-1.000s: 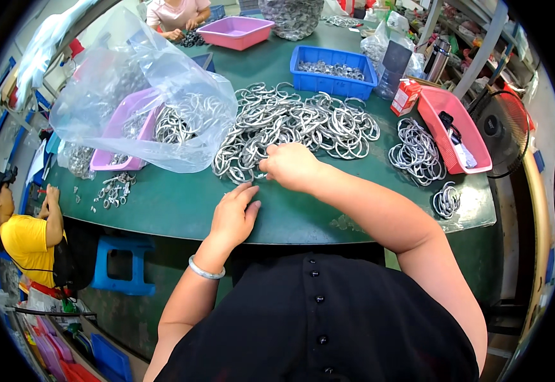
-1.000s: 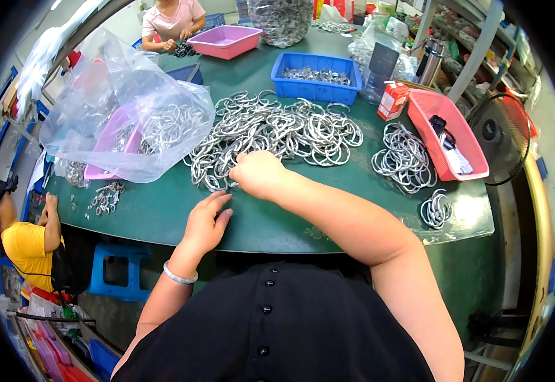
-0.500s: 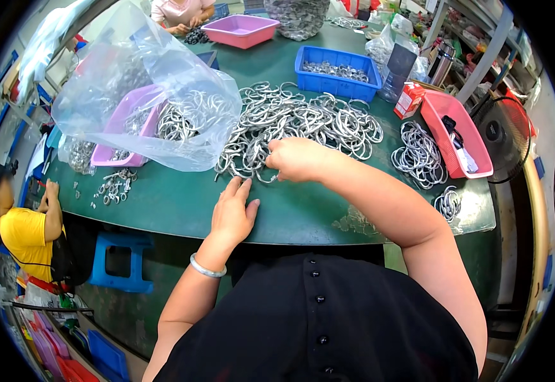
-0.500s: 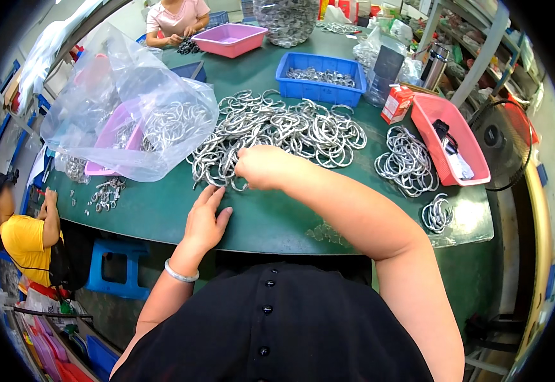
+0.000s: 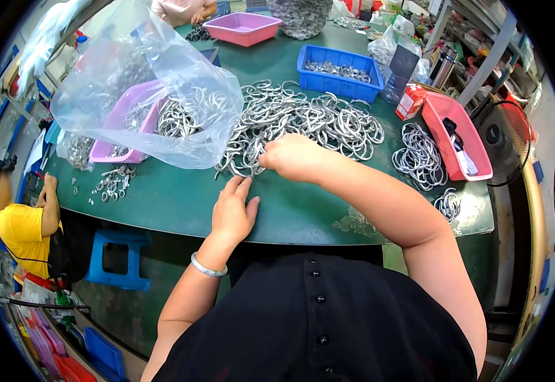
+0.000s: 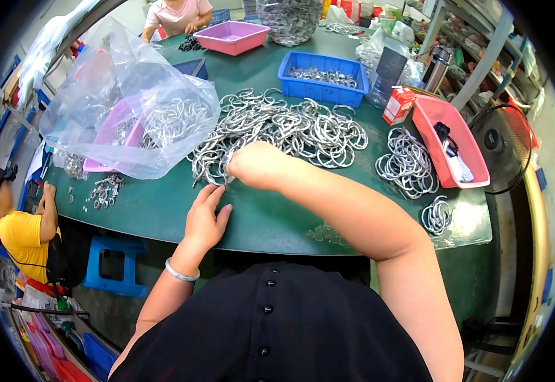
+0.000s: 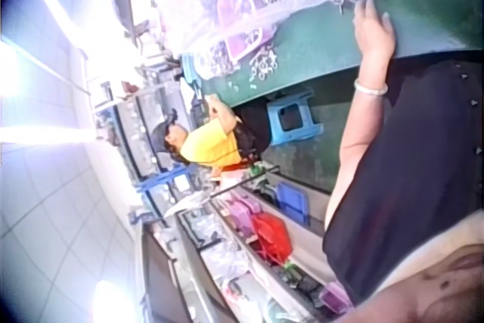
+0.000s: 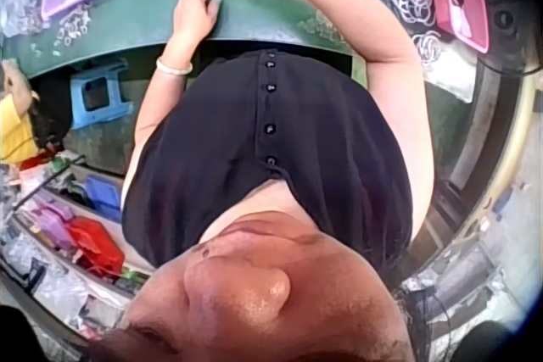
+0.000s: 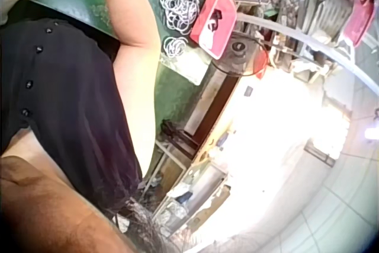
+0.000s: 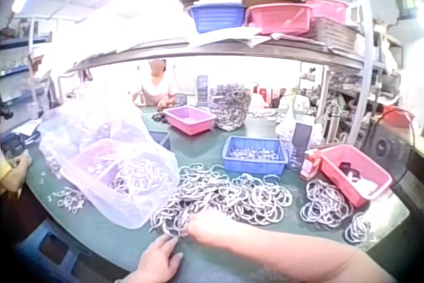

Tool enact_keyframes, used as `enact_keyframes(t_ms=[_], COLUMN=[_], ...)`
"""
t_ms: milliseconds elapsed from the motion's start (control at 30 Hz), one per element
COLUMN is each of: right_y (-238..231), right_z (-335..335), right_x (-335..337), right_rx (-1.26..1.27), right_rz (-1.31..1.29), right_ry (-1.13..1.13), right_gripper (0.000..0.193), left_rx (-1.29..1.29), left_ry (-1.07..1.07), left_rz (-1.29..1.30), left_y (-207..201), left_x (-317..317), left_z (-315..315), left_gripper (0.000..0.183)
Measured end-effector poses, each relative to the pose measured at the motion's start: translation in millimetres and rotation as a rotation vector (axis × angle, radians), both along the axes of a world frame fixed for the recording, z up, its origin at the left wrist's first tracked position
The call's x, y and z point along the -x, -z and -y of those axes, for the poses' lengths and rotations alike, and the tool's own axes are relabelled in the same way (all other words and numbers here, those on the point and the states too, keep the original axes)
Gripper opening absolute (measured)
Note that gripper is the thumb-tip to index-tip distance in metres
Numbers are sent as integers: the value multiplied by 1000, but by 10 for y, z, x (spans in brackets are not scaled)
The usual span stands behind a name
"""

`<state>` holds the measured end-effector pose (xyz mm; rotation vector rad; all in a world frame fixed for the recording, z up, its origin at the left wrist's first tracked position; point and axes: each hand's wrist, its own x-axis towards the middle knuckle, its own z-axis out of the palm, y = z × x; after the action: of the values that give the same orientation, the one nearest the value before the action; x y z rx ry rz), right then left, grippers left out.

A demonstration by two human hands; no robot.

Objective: The person assembles metal hoops by picking individual curved metal segments from a pile, joining them by hand, and placing the assembled hoops into a pink container.

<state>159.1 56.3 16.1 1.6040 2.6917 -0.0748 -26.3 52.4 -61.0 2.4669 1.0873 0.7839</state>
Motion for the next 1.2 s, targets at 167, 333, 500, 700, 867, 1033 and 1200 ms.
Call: enact_keyframes(t_ms=[167,333,500,700,867,1033,1200], right_y=[67,73,63,12,26,61,148], right_z=[-14,-57,-70,-79,-110,-82,-26], right_x=[-57,-74,-41,-65,-80,-85,-114], right_rx=[-18,35,-37,-8,-81,-178,-176], right_rz=[45,45,23,17,55,75,24], right_ry=[-51,-56,-105,-134,-200,-255,-252], right_gripper=[14,12,10,11,13,11,12], left_rx=[-10,-16,-27,8,55,67,67], left_ry=[2,3,1,-1,-13,-21,-20], left_rz=[16,33,29,54,33,36,19], left_y=[6,5,13,9,-3,4,7], left_x=[-4,-10,-1,-2,-17,-21,-20], left_z=[-3,-2,-6,-6,1,-1,-14], left_gripper=[38,38,38,38,37,35,34])
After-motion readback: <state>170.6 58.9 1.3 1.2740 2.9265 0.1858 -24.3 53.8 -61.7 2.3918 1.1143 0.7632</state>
